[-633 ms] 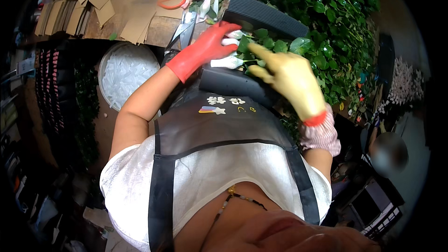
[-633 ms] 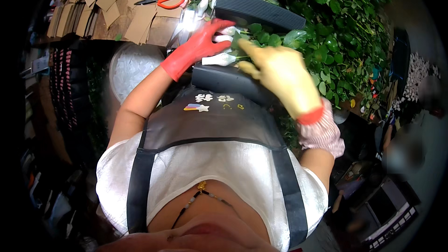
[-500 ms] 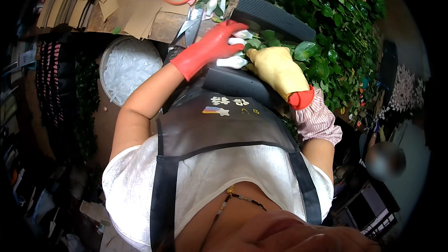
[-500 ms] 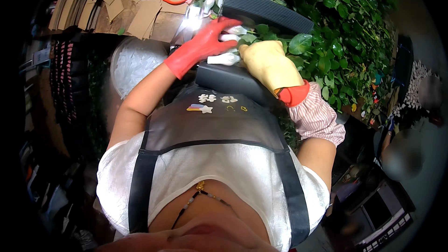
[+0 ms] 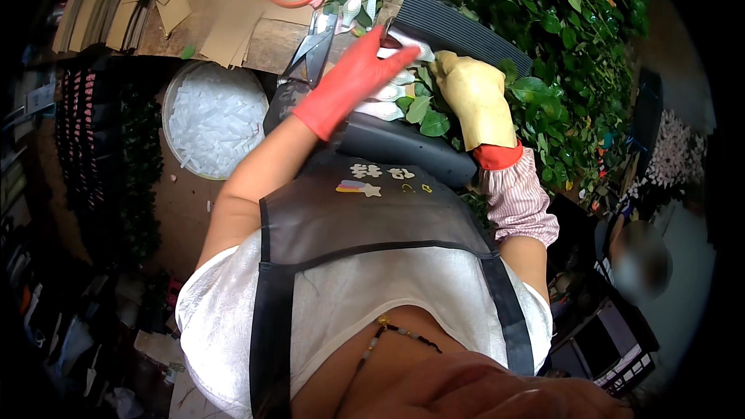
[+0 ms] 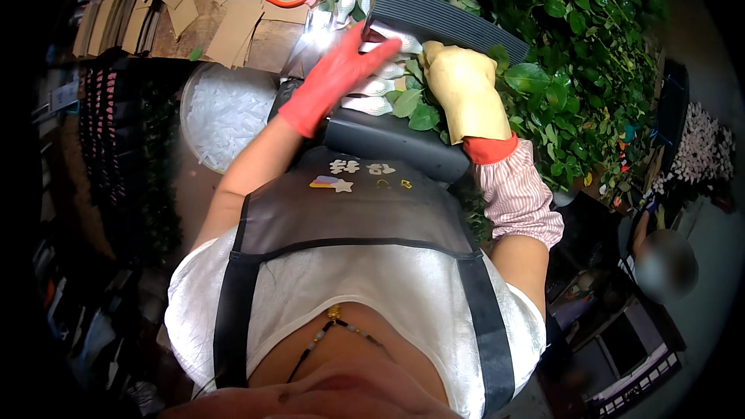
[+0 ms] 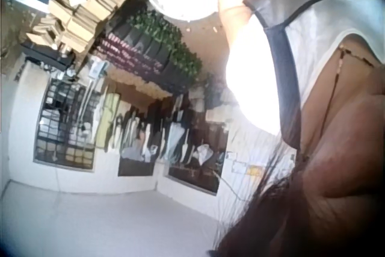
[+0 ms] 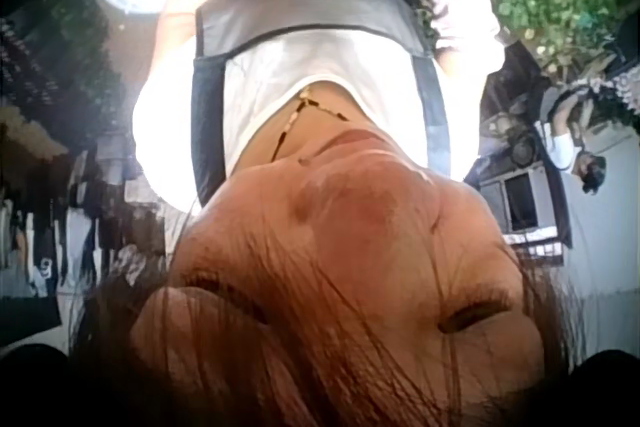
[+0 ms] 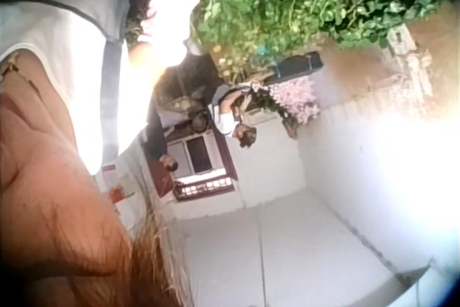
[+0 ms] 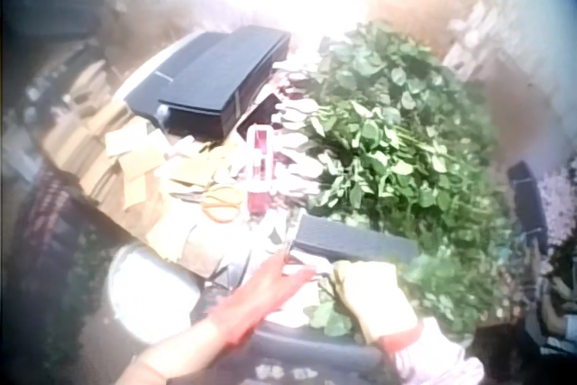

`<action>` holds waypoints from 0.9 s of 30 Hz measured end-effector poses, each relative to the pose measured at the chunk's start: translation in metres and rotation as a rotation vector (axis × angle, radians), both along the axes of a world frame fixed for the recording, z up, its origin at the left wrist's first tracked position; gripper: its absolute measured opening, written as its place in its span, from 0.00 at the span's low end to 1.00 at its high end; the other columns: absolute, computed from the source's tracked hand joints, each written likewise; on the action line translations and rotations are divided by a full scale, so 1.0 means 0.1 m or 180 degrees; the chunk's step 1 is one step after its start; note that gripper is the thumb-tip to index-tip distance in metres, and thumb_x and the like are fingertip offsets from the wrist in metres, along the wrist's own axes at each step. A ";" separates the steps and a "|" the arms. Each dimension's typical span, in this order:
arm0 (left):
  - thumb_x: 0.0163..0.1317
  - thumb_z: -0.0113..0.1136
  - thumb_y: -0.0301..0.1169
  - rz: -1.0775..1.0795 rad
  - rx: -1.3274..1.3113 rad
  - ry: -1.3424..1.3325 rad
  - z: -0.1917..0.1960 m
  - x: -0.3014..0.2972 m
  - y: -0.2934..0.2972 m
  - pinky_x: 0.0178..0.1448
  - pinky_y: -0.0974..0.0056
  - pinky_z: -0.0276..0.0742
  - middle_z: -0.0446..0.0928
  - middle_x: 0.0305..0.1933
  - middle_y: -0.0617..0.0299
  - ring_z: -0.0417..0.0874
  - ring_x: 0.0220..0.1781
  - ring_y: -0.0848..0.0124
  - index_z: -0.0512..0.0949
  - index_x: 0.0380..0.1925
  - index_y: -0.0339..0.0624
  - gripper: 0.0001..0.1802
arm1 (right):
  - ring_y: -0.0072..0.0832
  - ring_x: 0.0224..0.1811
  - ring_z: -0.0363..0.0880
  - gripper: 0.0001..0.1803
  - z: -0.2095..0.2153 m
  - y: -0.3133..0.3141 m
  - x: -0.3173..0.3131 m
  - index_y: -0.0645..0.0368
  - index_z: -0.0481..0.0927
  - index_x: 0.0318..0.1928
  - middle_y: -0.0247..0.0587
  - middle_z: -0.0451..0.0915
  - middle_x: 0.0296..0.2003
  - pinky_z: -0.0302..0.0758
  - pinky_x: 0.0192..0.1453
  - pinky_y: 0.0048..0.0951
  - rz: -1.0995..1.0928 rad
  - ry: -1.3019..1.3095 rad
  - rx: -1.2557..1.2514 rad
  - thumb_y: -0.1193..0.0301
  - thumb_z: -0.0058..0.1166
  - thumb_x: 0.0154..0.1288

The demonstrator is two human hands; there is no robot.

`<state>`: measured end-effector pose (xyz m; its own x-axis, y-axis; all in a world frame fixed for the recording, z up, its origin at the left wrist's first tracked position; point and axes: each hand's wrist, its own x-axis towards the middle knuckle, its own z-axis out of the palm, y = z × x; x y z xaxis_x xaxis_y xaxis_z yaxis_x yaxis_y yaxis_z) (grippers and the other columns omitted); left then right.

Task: The person picks roses from a large pile and arranges them into a black tray using a template for alignment. They then place a black lid onto the tray and set it aside.

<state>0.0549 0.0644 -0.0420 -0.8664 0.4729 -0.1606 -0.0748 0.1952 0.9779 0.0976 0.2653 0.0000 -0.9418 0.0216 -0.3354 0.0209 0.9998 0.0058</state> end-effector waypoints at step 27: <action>0.74 0.59 0.50 0.0071 -0.0792 -0.0088 -0.15 -0.09 -0.27 0.53 0.58 0.77 0.84 0.38 0.49 0.85 0.45 0.60 0.81 0.48 0.37 0.24 | 0.48 0.38 0.91 0.15 -0.24 -0.07 -0.01 0.57 0.87 0.44 0.52 0.90 0.35 0.84 0.38 0.52 0.0001 0.0085 -0.0175 0.60 0.53 0.74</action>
<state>0.0462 0.0377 -0.0573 -0.8698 0.3965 -0.2935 -0.1078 0.4278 0.8974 0.0968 0.2586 -0.0244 -0.9505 0.0036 -0.3107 0.0201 0.9986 -0.0498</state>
